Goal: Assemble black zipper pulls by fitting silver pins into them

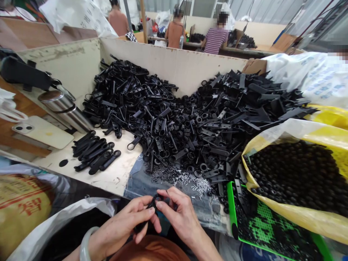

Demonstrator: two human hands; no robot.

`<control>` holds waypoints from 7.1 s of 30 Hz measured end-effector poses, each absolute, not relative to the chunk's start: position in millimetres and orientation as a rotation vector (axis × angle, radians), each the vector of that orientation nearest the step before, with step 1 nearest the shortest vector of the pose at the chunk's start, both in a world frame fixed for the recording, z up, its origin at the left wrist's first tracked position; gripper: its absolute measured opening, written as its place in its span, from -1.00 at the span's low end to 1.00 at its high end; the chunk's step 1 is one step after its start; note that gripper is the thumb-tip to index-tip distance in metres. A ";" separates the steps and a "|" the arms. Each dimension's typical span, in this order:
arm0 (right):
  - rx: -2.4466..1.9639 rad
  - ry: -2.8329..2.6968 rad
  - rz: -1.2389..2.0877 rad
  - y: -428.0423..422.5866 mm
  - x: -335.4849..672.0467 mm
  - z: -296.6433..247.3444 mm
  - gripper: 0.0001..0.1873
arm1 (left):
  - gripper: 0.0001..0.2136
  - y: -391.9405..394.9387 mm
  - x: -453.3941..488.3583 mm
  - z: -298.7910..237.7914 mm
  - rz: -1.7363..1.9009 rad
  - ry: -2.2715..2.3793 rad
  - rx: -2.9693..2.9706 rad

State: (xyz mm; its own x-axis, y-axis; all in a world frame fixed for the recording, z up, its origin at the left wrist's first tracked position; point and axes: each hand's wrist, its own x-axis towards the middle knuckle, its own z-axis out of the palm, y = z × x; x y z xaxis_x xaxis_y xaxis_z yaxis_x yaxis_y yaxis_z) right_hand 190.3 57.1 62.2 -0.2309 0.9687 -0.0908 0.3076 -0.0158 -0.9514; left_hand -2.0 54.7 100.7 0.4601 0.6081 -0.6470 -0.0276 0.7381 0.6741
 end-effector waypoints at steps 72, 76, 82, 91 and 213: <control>-1.358 -1.276 1.108 55.8 172.9 59.1 -0.72 | -0.53 65.4 13.2 93.4 0.743 1.170 0.460; -1.296 -1.315 1.036 53.1 175.8 58.7 -0.81 | -0.55 63.7 17.2 88.1 0.742 1.154 0.494; -1.206 -1.382 0.979 49.6 180.6 56.2 -0.91 | -0.55 62.9 23.5 83.6 0.719 1.180 0.496; -1.263 -1.374 0.939 42.4 185.6 45.6 -0.92 | -0.54 61.7 28.8 83.6 0.745 1.169 0.468; -1.190 -2.105 0.647 35.3 192.2 56.9 -0.63 | -0.60 50.8 -3.7 40.6 0.613 1.164 1.018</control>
